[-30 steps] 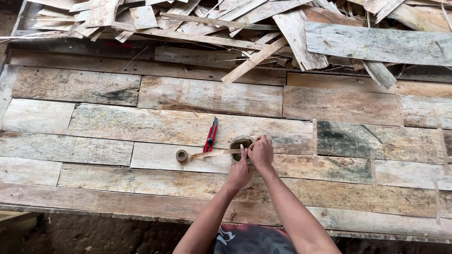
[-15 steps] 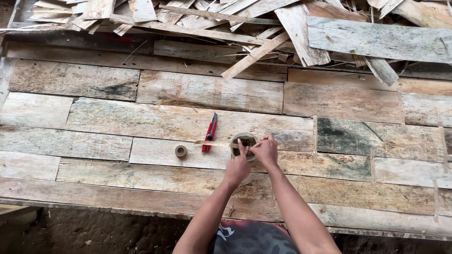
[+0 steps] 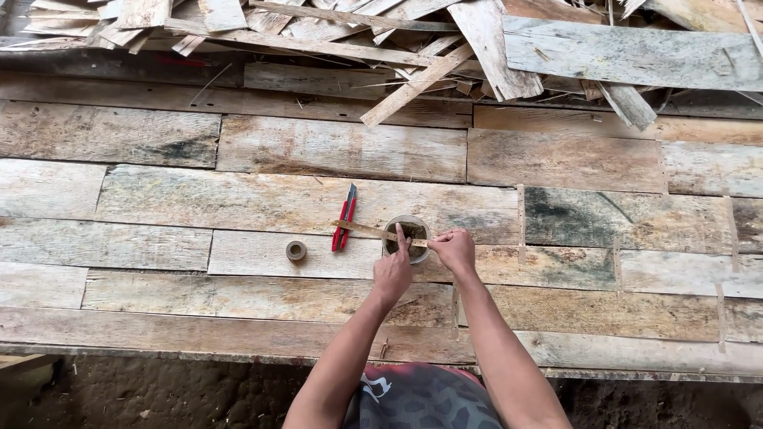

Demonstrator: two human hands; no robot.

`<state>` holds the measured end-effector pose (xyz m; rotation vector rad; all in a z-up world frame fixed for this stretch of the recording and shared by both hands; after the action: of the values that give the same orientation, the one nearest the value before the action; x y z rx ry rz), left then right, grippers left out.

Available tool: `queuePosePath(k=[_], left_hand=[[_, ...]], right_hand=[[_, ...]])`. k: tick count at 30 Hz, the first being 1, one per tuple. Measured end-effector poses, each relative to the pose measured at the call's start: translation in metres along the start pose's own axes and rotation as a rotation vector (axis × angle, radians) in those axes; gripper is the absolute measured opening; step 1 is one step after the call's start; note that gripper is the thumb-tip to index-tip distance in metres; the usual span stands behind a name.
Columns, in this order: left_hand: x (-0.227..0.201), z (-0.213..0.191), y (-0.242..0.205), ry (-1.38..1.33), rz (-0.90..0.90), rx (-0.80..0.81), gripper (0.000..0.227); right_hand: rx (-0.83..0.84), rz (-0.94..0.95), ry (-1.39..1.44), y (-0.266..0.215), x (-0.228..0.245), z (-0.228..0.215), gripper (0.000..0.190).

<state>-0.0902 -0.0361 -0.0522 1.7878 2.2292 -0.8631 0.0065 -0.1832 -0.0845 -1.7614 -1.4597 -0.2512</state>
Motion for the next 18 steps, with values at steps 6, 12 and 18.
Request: queuePosePath(k=[6, 12, 18], left_hand=[[0.005, -0.006, 0.003, 0.024, -0.012, 0.005, 0.101], [0.006, -0.005, 0.003, 0.043, -0.013, 0.007, 0.102], [0.003, -0.007, 0.003, 0.041, -0.026, 0.026, 0.103]], right_hand=[[0.025, 0.023, 0.049, -0.003, 0.001, -0.013, 0.025], [0.000, 0.039, 0.161, -0.002, -0.005, -0.030, 0.028], [-0.020, 0.000, 0.269, -0.009, -0.006, -0.053, 0.030]])
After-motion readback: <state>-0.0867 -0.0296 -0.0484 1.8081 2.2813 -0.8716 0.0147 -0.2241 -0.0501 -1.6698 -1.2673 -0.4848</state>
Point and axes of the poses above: each hand's wrist, its own y-axis towards the middle knuckle, its own z-axis out of the palm, x = y × z, the point moved 1 cm from there along y, towards the middle knuckle, and after that the axes turned 3 degrees about -y, right-handed, at the moved point
